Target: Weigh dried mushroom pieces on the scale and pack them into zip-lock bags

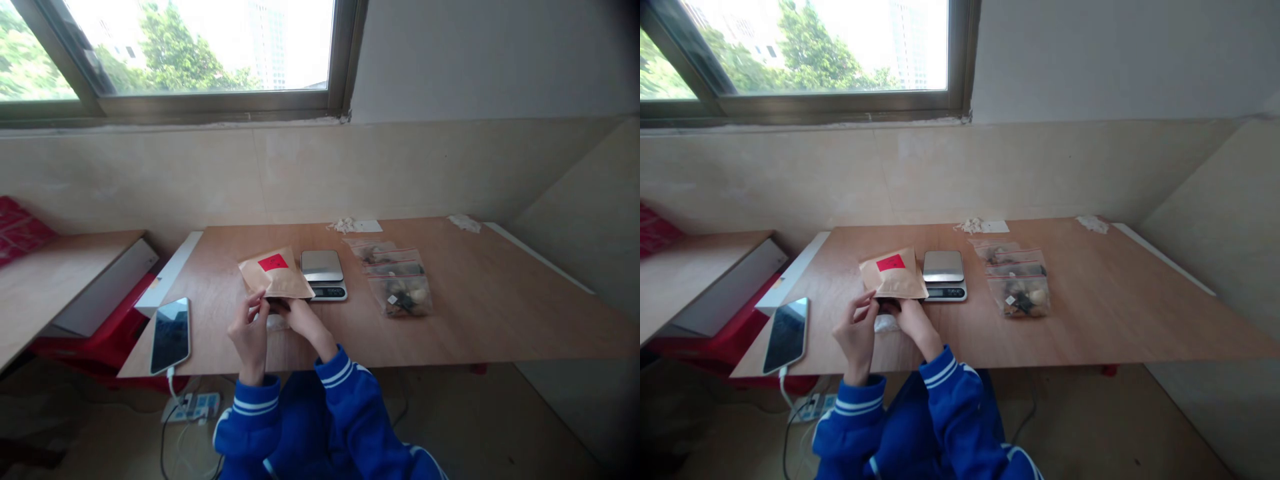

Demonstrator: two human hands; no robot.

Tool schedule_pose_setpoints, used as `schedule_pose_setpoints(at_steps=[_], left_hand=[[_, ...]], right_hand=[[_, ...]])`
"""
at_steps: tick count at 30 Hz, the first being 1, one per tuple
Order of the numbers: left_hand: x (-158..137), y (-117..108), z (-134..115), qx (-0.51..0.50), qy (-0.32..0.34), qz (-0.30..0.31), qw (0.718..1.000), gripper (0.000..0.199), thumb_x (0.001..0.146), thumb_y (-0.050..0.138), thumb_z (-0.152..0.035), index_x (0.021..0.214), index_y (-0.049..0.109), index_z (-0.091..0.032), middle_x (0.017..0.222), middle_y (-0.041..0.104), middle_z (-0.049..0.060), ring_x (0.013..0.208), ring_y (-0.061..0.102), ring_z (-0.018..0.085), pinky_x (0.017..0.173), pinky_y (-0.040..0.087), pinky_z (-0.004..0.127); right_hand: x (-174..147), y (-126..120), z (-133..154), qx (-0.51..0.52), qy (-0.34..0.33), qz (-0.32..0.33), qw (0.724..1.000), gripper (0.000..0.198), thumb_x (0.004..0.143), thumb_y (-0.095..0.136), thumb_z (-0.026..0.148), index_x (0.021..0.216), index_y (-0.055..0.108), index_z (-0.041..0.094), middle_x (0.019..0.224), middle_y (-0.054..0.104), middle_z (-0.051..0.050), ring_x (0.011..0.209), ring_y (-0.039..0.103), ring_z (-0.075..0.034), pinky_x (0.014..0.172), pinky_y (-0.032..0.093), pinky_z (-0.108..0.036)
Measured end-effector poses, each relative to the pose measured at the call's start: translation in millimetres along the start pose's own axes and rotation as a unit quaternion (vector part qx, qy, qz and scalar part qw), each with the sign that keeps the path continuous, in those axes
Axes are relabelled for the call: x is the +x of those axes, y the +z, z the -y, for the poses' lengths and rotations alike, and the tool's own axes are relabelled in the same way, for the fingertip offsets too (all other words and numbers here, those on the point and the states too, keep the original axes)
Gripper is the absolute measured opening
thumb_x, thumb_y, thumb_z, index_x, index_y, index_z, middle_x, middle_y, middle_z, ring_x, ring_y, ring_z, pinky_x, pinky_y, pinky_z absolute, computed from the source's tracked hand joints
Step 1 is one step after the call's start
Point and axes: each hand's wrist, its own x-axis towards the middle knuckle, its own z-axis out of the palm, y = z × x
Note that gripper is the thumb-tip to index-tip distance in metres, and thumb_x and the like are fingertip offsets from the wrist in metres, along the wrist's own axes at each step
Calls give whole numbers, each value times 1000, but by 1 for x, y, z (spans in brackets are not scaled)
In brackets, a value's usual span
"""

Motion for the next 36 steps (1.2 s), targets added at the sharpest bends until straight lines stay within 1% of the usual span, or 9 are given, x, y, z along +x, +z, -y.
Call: schedule_pose_setpoints(at_steps=[4,9,15,20,22,24,28,32,36], left_hand=[[-2,-1,-3,6,5,8,1000,20,83,64,-31,100,72,-24,92,75,0,74,71,14,72,57,24],[0,-1,-5,11,4,4,1000,21,83,63,-32,100,72,-24,93,75,1,74,71,14,72,57,25],[3,-2,-6,17,-1,7,1000,22,83,63,-35,99,72,-23,92,75,2,74,71,15,72,56,25],[16,-2,-7,22,-27,-5,999,25,82,63,-37,98,73,-22,90,75,3,74,72,17,70,56,27],[23,-3,-8,19,-44,-23,999,26,82,63,-39,98,73,-21,89,75,4,73,72,18,70,56,28],[30,-4,-10,14,-59,-43,997,27,81,63,-40,97,73,-20,87,74,4,73,71,18,71,56,29],[36,-8,-13,-7,-79,-69,994,29,80,64,-40,96,73,-18,82,73,4,73,70,18,70,56,29],[34,-14,-14,-7,-81,-81,993,29,79,65,-39,95,73,-17,83,73,5,75,70,19,67,56,28],[34,-19,-12,9,-90,-86,992,31,77,65,-41,94,73,-17,83,73,5,74,70,20,63,56,28]], right_hand=[[0,-2,-5,28,16,-21,999,34,86,61,25,120,65,20,118,69,-7,111,63,-25,102,46,-43],[-5,7,-10,26,20,-80,996,19,87,61,28,99,69,16,87,72,-7,81,67,-22,78,55,-36],[-10,12,-1,-41,-23,-130,990,19,94,51,27,103,65,18,103,64,-11,95,62,-24,87,50,-38],[-33,-8,21,-68,-74,-99,990,17,96,49,32,91,63,23,98,57,-6,91,59,-19,87,49,-33],[-42,-20,21,-50,-85,-98,990,18,97,49,35,91,62,24,96,56,-4,88,59,-17,82,50,-30],[-42,-34,12,-40,-85,-124,988,20,97,49,38,89,61,23,94,56,-4,86,59,-17,79,49,-28],[-7,-67,-28,-67,-53,-183,979,20,95,48,39,92,58,21,95,59,-5,88,60,-18,81,48,-29],[48,-96,-64,-174,7,-120,977,16,94,48,31,96,57,18,90,64,-4,84,60,-17,79,46,-29],[77,-112,-80,-251,22,-116,961,12,92,53,25,93,62,18,89,69,-5,92,57,-20,87,39,-34]])
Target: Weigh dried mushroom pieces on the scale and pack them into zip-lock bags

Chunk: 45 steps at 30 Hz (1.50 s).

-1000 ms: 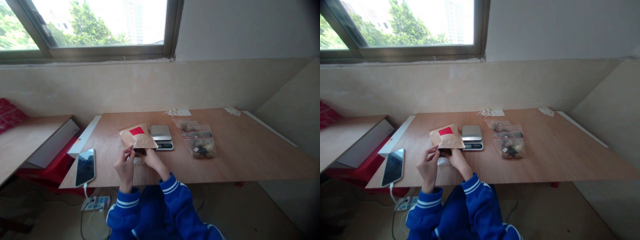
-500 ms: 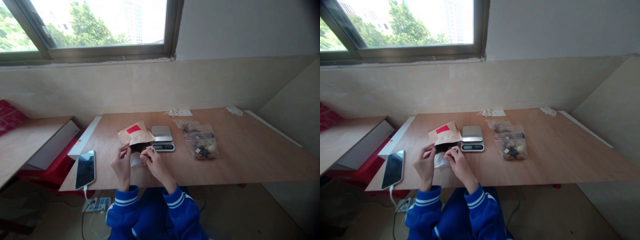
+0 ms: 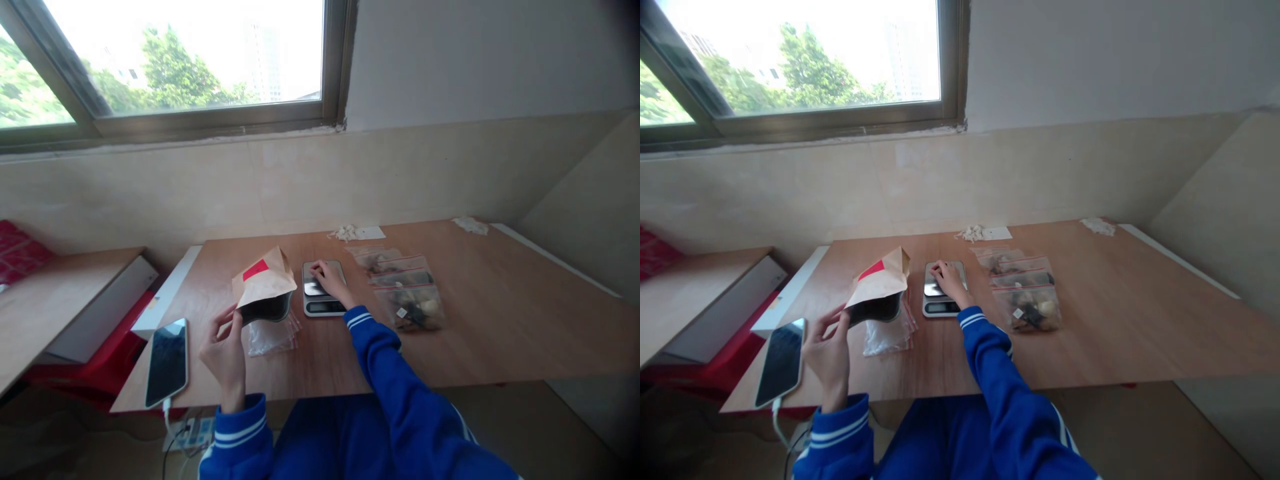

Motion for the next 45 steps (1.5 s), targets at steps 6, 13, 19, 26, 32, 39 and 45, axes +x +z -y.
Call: schedule_pose_setpoints(at_steps=[6,13,19,26,32,39,45], left_hand=[[-1,-1,3,-16,-21,-1,1000,30,76,68,-41,94,74,-16,80,73,4,72,70,19,63,56,27],[-5,2,10,-25,-21,16,999,31,76,69,-43,92,74,-17,78,73,4,72,70,20,66,56,29],[-4,2,9,-14,-21,9,1000,31,76,69,-44,91,73,-17,77,73,4,73,70,21,65,55,29],[-4,3,9,-34,-27,-4,999,30,74,70,-43,88,73,-17,77,73,4,72,70,21,65,56,30],[-4,3,9,-37,-28,-16,999,28,74,71,-40,89,73,-16,79,74,4,74,70,20,67,56,30],[-6,4,9,-47,-17,-13,999,26,75,72,-39,88,73,-17,79,74,3,74,70,19,66,55,27],[-6,3,9,-43,-23,-4,999,26,75,72,-39,88,73,-16,77,74,3,73,70,19,65,54,27]], right_hand=[[-1,0,-7,-66,8,-41,997,19,93,51,26,102,67,22,104,70,-8,102,52,-26,93,29,-42],[-7,3,15,-112,-71,-5,991,32,97,43,20,118,66,29,110,70,-7,101,55,-24,88,30,-37],[-10,9,17,-133,-41,-4,990,49,97,37,18,146,39,18,106,71,-13,100,59,-25,94,31,-39],[-12,6,0,-9,-11,-110,994,53,95,40,28,147,37,15,118,68,-16,109,61,-25,98,38,-43],[-12,-14,-35,82,37,-201,975,48,95,36,44,127,54,12,111,69,-19,98,67,-24,90,50,-39],[-15,-22,-56,80,43,-166,982,46,96,32,42,112,65,15,115,70,-16,105,66,-25,95,49,-42],[-22,-23,-54,2,27,-99,995,44,98,34,39,123,65,19,130,63,-12,132,48,-25,111,36,-45]])
